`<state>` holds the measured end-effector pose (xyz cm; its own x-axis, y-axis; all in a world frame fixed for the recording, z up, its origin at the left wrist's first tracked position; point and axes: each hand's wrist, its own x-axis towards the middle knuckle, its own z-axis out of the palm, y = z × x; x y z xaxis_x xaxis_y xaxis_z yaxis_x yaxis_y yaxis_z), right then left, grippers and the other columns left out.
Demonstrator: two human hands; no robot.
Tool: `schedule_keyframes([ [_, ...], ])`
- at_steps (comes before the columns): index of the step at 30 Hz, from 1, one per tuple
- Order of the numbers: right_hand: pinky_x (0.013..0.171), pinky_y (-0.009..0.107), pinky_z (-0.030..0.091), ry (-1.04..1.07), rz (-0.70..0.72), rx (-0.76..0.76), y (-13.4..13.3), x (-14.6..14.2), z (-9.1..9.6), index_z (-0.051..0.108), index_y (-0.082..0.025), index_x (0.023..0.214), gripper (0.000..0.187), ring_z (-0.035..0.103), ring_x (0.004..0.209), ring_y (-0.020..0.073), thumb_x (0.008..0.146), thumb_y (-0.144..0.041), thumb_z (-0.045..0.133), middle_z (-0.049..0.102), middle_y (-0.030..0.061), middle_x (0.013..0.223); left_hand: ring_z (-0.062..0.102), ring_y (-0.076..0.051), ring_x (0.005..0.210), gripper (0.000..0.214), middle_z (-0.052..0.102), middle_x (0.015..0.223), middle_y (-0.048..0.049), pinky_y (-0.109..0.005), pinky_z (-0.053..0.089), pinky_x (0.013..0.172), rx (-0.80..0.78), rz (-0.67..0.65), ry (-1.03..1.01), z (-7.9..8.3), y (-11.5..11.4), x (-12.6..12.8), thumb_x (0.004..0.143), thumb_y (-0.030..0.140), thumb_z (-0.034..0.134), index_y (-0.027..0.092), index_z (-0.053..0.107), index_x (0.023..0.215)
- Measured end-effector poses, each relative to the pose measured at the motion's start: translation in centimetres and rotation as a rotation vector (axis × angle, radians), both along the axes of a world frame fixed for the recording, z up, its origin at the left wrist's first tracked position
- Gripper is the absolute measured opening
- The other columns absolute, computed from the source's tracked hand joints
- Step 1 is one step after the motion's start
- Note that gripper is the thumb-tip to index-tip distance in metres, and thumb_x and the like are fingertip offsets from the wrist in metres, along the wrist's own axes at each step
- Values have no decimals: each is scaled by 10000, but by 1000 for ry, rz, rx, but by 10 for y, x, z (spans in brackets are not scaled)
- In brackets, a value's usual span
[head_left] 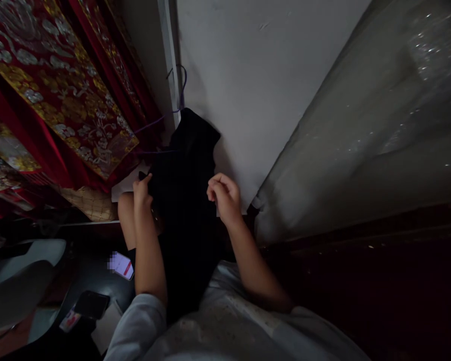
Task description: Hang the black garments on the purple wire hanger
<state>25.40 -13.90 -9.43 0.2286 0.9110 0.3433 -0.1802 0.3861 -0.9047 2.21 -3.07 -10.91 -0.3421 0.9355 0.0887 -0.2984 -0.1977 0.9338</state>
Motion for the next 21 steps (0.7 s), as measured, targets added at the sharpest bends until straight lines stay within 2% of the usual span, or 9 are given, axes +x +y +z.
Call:
schedule_keyframes([
  [3, 653, 263, 460, -83, -7, 29, 2, -6, -4, 549, -215, 782, 220, 553, 654, 126, 911, -388, 594, 568, -2, 684, 637, -149, 640, 375, 663, 709, 3, -270, 534, 638, -67, -63, -13, -2, -12, 24, 622, 292, 880, 179, 591, 833],
  [5, 852, 312, 532, -153, 20, 55, 2, -9, -5, 603, -211, 981, 246, 653, 917, 175, 869, -413, 688, 674, 62, 978, 651, -163, 705, 381, 673, 778, -18, -287, 545, 698, -25, -117, -16, 7, -25, 45, 675, 341, 874, 185, 582, 865],
  [6, 969, 353, 530, -200, 51, 75, 1, -11, -6, 590, -215, 1147, 428, 648, 1095, 212, 813, -419, 763, 662, 102, 1189, 661, -174, 752, 381, 679, 831, -32, -302, 551, 739, 19, -146, -5, 13, -33, 56, 716, 377, 861, 189, 584, 899],
  [8, 1171, 430, 436, -304, 117, 129, 0, -12, -10, 422, -233, 1451, 892, 500, 1404, 276, 698, -393, 873, 459, 152, 1546, 669, -191, 832, 387, 675, 914, -41, -321, 547, 804, 104, -233, 73, 26, -52, 78, 804, 456, 812, 198, 588, 987],
  [10, 1262, 447, 337, -377, 136, 168, -1, -10, -14, 260, -245, 1578, 1044, 359, 1533, 277, 721, -334, 849, 302, 139, 1670, 650, -182, 858, 368, 643, 910, -23, -305, 530, 828, 187, -355, 256, 38, -70, 93, 873, 506, 755, 209, 578, 999],
  [13, 1239, 449, 377, -413, 60, 126, 2, 2, -16, 382, -230, 1537, 769, 468, 1467, 262, 819, -210, 656, 474, 110, 1579, 627, -178, 938, 360, 628, 943, -23, -291, 507, 903, 374, -400, 534, 50, -81, 101, 962, 569, 632, 217, 559, 980],
  [16, 1110, 476, 498, -492, 62, 65, 4, 17, -4, 649, -204, 1267, 501, 663, 1215, 289, 774, -158, 572, 708, 93, 1275, 598, -222, 1202, 474, 649, 1215, -85, -350, 453, 1092, 540, -435, 600, 49, -74, 94, 1031, 657, 406, 231, 557, 1176],
  [19, 1014, 436, 551, -573, 160, 152, -2, 27, 22, 729, -210, 1085, 356, 711, 1065, 274, 750, -186, 610, 759, 62, 1104, 583, -269, 1292, 750, 667, 1281, -127, -420, 446, 1144, 501, -678, 629, 35, -67, 82, 1005, 762, 136, 220, 559, 1305],
  [21, 931, 387, 576, -606, 216, 204, -10, 34, 42, 740, -208, 1023, 294, 720, 985, 253, 740, -215, 660, 765, 44, 1014, 635, -290, 1203, 842, 713, 1171, -131, -436, 499, 1087, 386, -825, 750, 21, -67, 73, 977, 801, 102, 195, 645, 1195],
])
